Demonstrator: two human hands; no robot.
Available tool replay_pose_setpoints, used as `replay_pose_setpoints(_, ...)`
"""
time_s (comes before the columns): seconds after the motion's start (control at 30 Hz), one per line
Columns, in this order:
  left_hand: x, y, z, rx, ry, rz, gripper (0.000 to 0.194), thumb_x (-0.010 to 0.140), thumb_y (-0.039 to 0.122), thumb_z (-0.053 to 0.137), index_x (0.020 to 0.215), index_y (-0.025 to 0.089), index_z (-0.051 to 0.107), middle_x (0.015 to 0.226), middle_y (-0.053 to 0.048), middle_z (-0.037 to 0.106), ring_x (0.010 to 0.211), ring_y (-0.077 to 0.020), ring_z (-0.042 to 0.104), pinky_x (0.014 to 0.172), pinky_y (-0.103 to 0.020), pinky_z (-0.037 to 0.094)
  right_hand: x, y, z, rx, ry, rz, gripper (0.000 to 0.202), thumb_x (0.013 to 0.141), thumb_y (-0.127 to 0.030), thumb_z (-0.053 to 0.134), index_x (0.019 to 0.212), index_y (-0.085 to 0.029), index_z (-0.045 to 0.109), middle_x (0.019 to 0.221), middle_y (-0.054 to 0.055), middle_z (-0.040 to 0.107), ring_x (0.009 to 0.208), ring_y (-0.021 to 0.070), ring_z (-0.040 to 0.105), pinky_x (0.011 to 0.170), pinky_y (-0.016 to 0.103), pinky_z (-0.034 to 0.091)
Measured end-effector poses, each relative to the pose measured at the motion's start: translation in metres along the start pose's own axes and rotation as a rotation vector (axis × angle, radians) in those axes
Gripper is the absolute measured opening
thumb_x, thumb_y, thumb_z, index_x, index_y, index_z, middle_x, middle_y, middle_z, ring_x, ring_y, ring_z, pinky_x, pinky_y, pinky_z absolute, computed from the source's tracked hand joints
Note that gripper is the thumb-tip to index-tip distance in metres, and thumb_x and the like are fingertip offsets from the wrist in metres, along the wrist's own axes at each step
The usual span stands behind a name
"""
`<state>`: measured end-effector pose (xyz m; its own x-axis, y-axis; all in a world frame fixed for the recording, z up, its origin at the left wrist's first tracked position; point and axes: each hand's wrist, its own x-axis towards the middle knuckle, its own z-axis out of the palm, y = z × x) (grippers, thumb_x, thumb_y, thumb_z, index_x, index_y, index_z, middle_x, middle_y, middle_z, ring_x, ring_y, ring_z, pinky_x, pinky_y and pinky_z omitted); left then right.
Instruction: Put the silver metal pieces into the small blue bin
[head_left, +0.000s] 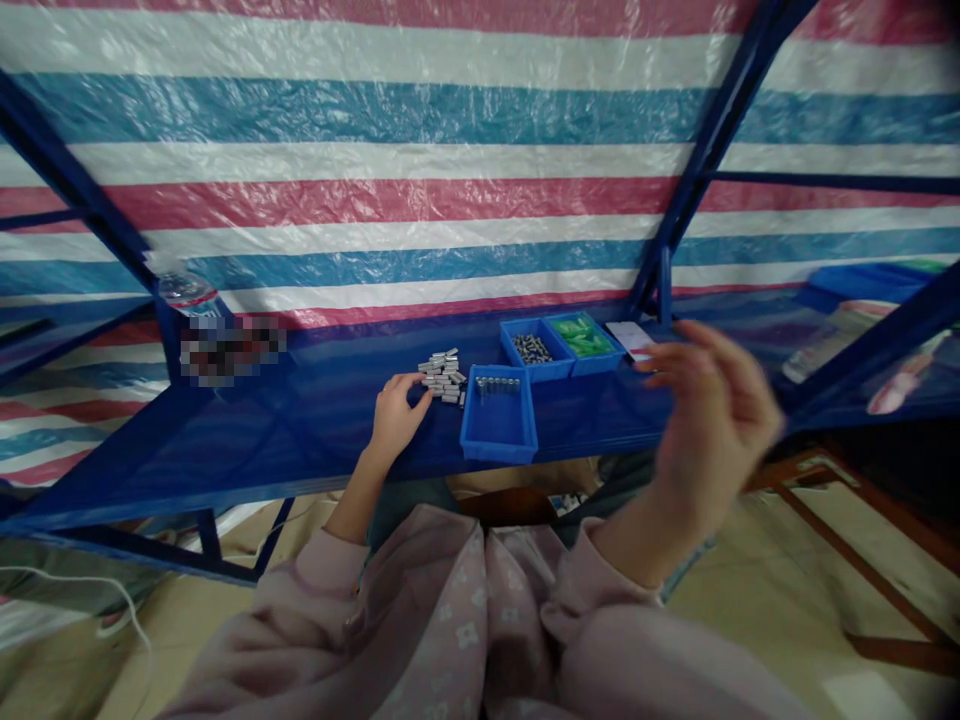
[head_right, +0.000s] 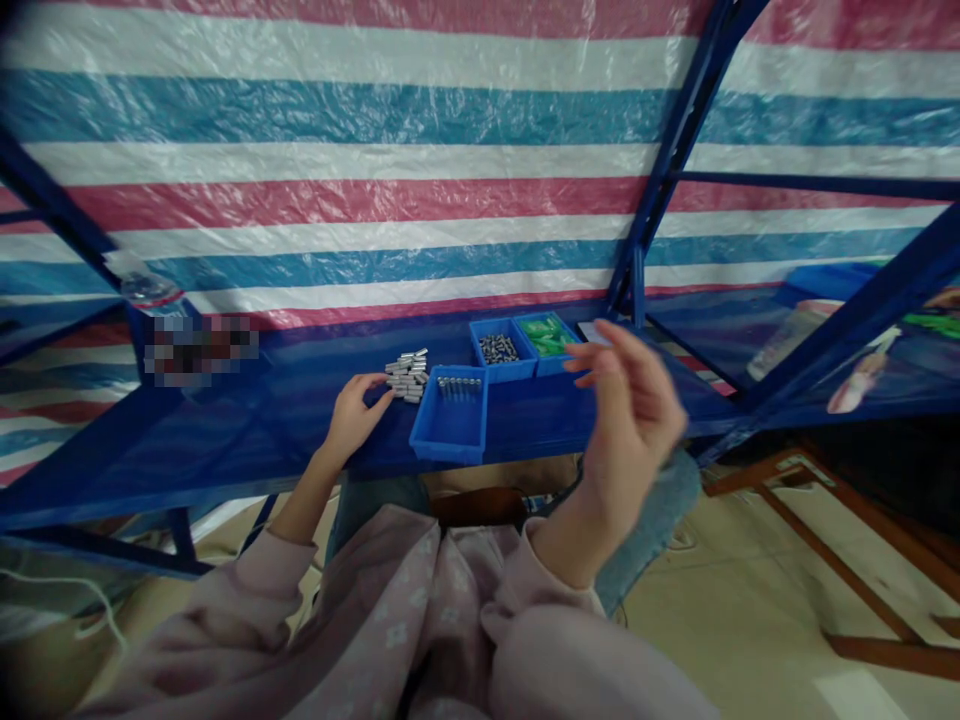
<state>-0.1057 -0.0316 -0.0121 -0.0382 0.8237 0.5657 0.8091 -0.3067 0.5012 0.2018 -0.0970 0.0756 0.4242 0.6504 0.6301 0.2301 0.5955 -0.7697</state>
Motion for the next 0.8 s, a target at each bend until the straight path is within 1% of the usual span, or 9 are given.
replay_pose_setpoints(0.07,-0.001,0.001,-0.001,0.027,-0.008,-0.019,0.02,0.082,0.034,0.062,0.096,0.02,0.065,0.096,-0.006,0.065,0.093,-0.0219,0.06,0.086,-0.038,0.047,-0.002,0.027,0.013,-0.054,-0.166,0.123,0.036,0.086,-0.047,0.058,0.103,-0.017,0.066,0.081,0.006,0.066,0.067,0.0163,0.06,0.062,0.031,0.05)
replay_pose_setpoints(0.13,-0.003,0.007,-0.002,0.044,-0.04,0.014,0.018,0.082,0.036,0.062,0.091,0.021,0.066,0.093,-0.005,0.065,0.093,-0.0216,0.059,0.087,-0.038,0.046,-0.005,0.053,0.025,-0.128,-0.398,0.262,0.037,0.079,-0.052,0.062,0.084,-0.016,0.067,0.069,0.004,0.062,0.059,0.0156,0.056,0.054,0.028,0.046)
replay_pose_setpoints(0.2,-0.005,0.015,-0.002,0.05,-0.102,0.093,0.019,0.082,0.037,0.062,0.093,0.022,0.067,0.096,-0.005,0.065,0.097,-0.0218,0.058,0.089,-0.038,0.044,-0.009,0.072,0.036,-0.167,-0.536,0.333,0.04,0.079,-0.056,0.059,0.075,-0.017,0.063,0.061,0.002,0.057,0.053,0.014,0.053,0.049,0.026,0.042)
replay_pose_setpoints(0.23,-0.005,0.019,-0.001,0.054,-0.141,0.14,0.021,0.082,0.037,0.063,0.096,0.023,0.067,0.1,-0.005,0.065,0.099,-0.0221,0.057,0.09,-0.038,0.044,-0.011,0.077,0.04,-0.17,-0.57,0.342,0.041,0.08,-0.058,0.058,0.071,-0.018,0.06,0.059,0.0,0.055,0.051,0.0131,0.051,0.048,0.026,0.04)
replay_pose_setpoints(0.37,-0.005,0.029,0.008,0.102,-0.308,0.293,0.033,0.083,0.029,0.059,0.116,0.023,0.062,0.124,-0.008,0.057,0.117,-0.0253,0.05,0.096,-0.04,0.041,-0.017,0.081,0.054,-0.173,-0.59,0.318,0.044,0.079,-0.06,0.058,0.064,-0.021,0.047,0.052,-0.004,0.047,0.048,0.0116,0.045,0.046,0.024,0.035)
replay_pose_setpoints(0.43,-0.004,0.031,0.012,0.129,-0.373,0.323,0.038,0.086,0.026,0.054,0.123,0.023,0.058,0.135,-0.009,0.051,0.125,-0.0269,0.045,0.101,-0.043,0.037,-0.019,0.083,0.057,-0.202,-0.592,0.305,0.045,0.078,-0.06,0.059,0.063,-0.021,0.043,0.051,-0.004,0.044,0.048,0.0115,0.044,0.046,0.024,0.034)
replay_pose_setpoints(0.5,-0.004,0.032,0.015,0.139,-0.406,0.328,0.039,0.089,0.025,0.049,0.127,0.023,0.055,0.14,-0.01,0.047,0.13,-0.0273,0.042,0.104,-0.046,0.034,-0.02,0.087,0.059,-0.21,-0.617,0.317,0.045,0.079,-0.06,0.057,0.061,-0.021,0.041,0.051,-0.005,0.042,0.049,0.0115,0.043,0.047,0.024,0.034)
replay_pose_setpoints(0.63,-0.004,0.032,0.015,0.119,-0.41,0.341,0.038,0.09,0.024,0.046,0.127,0.023,0.055,0.138,-0.009,0.051,0.131,-0.0262,0.041,0.104,-0.047,0.033,-0.019,0.092,0.059,-0.163,-0.654,0.359,0.044,0.081,-0.058,0.054,0.061,-0.022,0.04,0.052,-0.005,0.042,0.049,0.0112,0.043,0.046,0.024,0.033)
replay_pose_setpoints(0.8,-0.004,0.033,0.013,0.083,-0.383,0.343,0.035,0.088,0.018,0.046,0.12,0.022,0.06,0.121,-0.009,0.062,0.119,-0.0232,0.051,0.101,-0.043,0.035,-0.019,0.09,0.059,-0.109,-0.655,0.397,0.044,0.079,-0.058,0.056,0.061,-0.022,0.039,0.052,-0.005,0.042,0.049,0.0116,0.044,0.046,0.024,0.035)
